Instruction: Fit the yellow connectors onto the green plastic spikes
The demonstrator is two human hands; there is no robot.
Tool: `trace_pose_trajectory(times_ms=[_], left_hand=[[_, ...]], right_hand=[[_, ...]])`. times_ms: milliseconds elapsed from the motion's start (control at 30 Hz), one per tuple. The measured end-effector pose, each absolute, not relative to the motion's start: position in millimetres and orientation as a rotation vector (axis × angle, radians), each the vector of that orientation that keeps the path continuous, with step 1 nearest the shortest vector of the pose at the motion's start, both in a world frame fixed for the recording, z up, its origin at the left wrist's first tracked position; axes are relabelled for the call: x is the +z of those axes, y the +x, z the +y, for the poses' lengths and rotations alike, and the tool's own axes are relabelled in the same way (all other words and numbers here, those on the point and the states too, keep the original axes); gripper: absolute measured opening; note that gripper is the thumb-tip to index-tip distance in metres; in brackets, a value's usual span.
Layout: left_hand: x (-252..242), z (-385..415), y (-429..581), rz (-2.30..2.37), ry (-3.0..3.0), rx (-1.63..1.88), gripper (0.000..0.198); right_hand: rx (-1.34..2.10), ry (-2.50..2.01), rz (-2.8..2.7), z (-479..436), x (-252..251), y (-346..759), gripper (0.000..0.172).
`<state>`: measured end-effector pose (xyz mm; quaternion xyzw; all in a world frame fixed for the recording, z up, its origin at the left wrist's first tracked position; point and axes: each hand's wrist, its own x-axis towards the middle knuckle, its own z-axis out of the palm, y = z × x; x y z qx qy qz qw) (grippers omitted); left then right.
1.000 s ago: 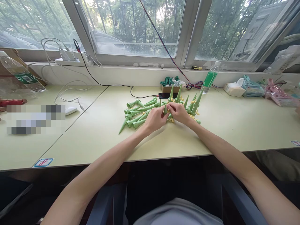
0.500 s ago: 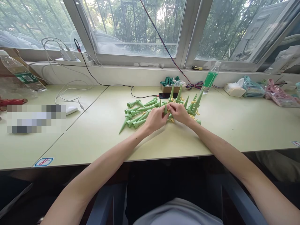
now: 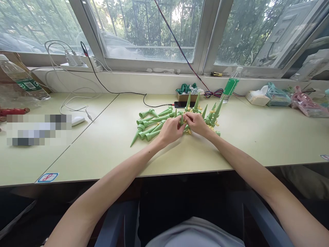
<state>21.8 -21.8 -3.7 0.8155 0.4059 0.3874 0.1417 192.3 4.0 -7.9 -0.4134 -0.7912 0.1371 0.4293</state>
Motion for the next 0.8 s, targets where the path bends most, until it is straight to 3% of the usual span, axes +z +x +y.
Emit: trace_pose_trajectory(times_ms=[800], left_hand=[[-4.7, -21.6, 22.4, 1.181, 2.393, 1.135, 0.017]], right_hand=[[0.344, -1.038, -1.979, 3.0, -5.4, 191.1, 0.032]])
